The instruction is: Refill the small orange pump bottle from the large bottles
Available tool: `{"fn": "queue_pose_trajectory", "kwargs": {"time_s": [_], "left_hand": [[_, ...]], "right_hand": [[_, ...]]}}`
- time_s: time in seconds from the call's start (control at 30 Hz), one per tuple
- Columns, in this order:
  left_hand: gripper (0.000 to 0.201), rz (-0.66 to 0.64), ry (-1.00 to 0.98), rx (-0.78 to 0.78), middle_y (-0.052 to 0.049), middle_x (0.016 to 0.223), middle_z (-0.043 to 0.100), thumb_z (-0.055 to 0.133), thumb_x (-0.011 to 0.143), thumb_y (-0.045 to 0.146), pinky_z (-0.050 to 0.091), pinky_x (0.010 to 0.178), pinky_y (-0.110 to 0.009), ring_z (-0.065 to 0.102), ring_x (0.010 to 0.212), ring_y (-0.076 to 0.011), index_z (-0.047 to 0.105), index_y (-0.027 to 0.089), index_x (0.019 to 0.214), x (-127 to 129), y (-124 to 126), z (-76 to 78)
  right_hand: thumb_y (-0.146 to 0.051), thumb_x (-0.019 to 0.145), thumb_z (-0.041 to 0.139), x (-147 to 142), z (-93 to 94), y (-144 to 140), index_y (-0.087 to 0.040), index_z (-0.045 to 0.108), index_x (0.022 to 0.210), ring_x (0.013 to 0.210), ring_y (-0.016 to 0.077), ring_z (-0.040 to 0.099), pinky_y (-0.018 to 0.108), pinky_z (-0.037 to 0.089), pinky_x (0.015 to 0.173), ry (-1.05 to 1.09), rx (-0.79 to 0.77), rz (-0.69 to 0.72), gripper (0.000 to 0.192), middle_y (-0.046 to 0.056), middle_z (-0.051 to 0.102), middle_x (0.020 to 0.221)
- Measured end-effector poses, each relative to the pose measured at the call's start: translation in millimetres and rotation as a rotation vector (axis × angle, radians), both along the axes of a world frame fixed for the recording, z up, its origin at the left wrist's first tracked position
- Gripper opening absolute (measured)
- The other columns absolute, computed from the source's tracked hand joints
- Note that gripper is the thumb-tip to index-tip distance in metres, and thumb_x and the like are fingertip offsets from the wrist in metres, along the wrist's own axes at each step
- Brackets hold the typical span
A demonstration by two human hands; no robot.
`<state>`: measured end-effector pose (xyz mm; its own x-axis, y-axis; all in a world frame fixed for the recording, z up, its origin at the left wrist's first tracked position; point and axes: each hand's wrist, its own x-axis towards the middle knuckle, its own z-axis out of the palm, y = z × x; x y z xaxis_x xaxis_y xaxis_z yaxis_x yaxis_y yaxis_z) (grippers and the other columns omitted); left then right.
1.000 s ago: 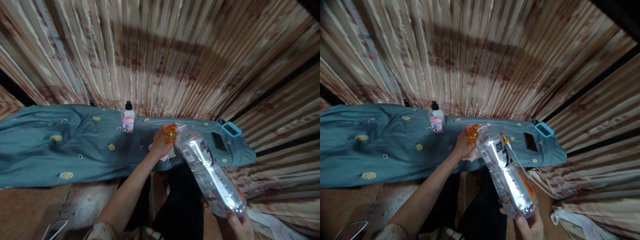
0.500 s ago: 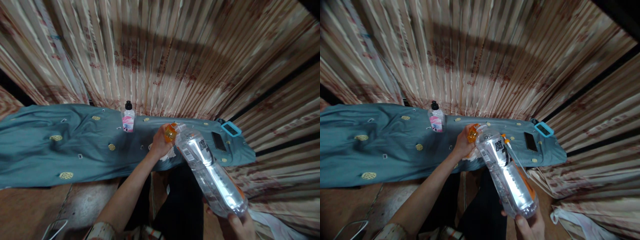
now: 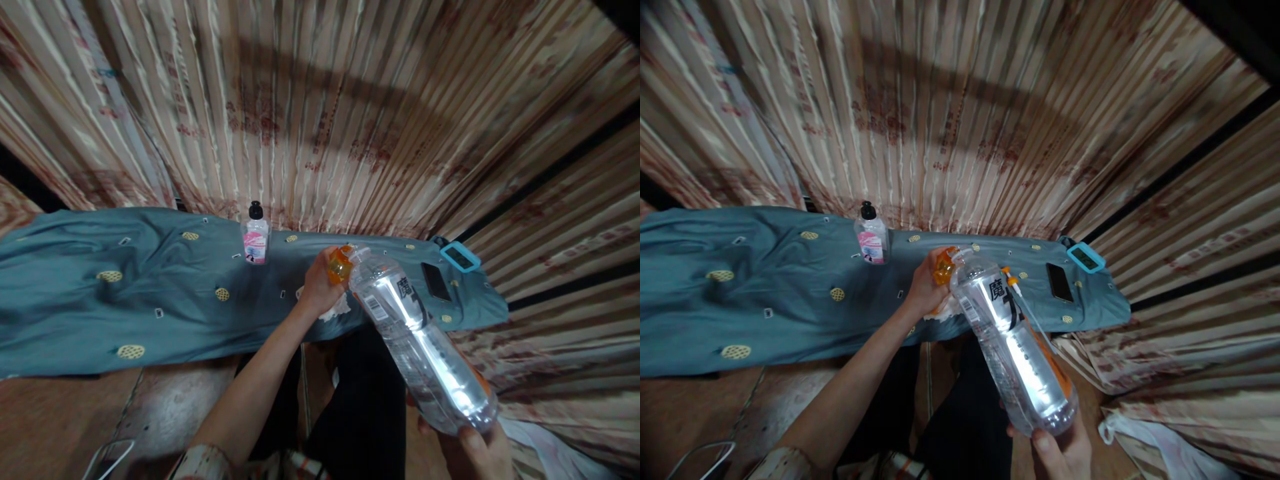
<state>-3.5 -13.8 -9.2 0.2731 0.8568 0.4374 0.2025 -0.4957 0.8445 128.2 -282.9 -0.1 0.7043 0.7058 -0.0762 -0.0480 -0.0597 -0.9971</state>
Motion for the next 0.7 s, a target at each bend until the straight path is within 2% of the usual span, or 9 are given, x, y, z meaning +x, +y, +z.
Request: {"fn": "queue_pose_trajectory", "kwargs": {"time_s": [0.17, 0.3, 0.5, 0.57, 0.7], "left_hand": [[0.051, -0.015, 0.012, -0.021, -0.008, 0.121, 0.066, 0.073, 0.072, 0.025, 0.051, 0.100, -0.042, 0.064, 0.113, -0.0265, 0.049, 0.022, 0.117, -1.2, -0.7, 2.5], [0.047, -0.011, 0.013, -0.013, -0.008, 0.121, 0.065, 0.071, 0.075, 0.026, 0.051, 0.099, -0.042, 0.064, 0.114, -0.0269, 0.050, 0.022, 0.117, -1.6, -1.8, 4.3], [0.050, -0.013, 0.010, -0.014, -0.009, 0.121, 0.065, 0.073, 0.072, 0.022, 0.051, 0.100, -0.042, 0.064, 0.114, -0.0265, 0.051, 0.021, 0.117, -1.5, -1.6, 3.0], [0.051, -0.017, -0.004, -0.015, -0.007, 0.121, 0.065, 0.074, 0.071, 0.022, 0.051, 0.100, -0.042, 0.064, 0.113, -0.0261, 0.051, 0.022, 0.117, -1.2, -1.7, 2.1], [0.052, -0.006, -0.010, -0.025, -0.007, 0.120, 0.065, 0.075, 0.070, 0.021, 0.052, 0.099, -0.042, 0.064, 0.113, -0.0263, 0.051, 0.023, 0.117, -0.8, -2.3, 2.2]], "right_hand": [[-0.058, 0.064, 0.078, -4.7, 7.8, 4.5, -0.020, 0.048, 0.133, 0.055, 0.0224, 0.065, 0.030, 0.048, 0.048, 0.068, 0.045, -0.027, 0.084, 0.005, 0.074, 0.076], [-0.060, 0.059, 0.081, -7.6, 12.1, 6.5, -0.020, 0.046, 0.135, 0.071, 0.0273, 0.070, 0.034, 0.053, 0.058, 0.060, 0.049, -0.044, 0.092, 0.006, 0.074, 0.078], [-0.055, 0.063, 0.080, -6.4, 12.7, 6.0, -0.021, 0.057, 0.111, 0.080, 0.0297, 0.071, 0.037, 0.056, 0.065, 0.056, 0.074, -0.061, 0.063, 0.005, 0.072, 0.074], [-0.053, 0.066, 0.078, -5.2, 11.7, 4.8, -0.021, 0.056, 0.114, 0.082, 0.0307, 0.071, 0.038, 0.056, 0.064, 0.041, 0.089, -0.051, 0.061, 0.007, 0.073, 0.079], [-0.057, 0.067, 0.076, -1.5, 9.7, 1.6, -0.020, 0.052, 0.127, 0.083, 0.0318, 0.071, 0.039, 0.056, 0.064, -0.026, 0.044, -0.044, 0.074, 0.009, 0.074, 0.086]]}}
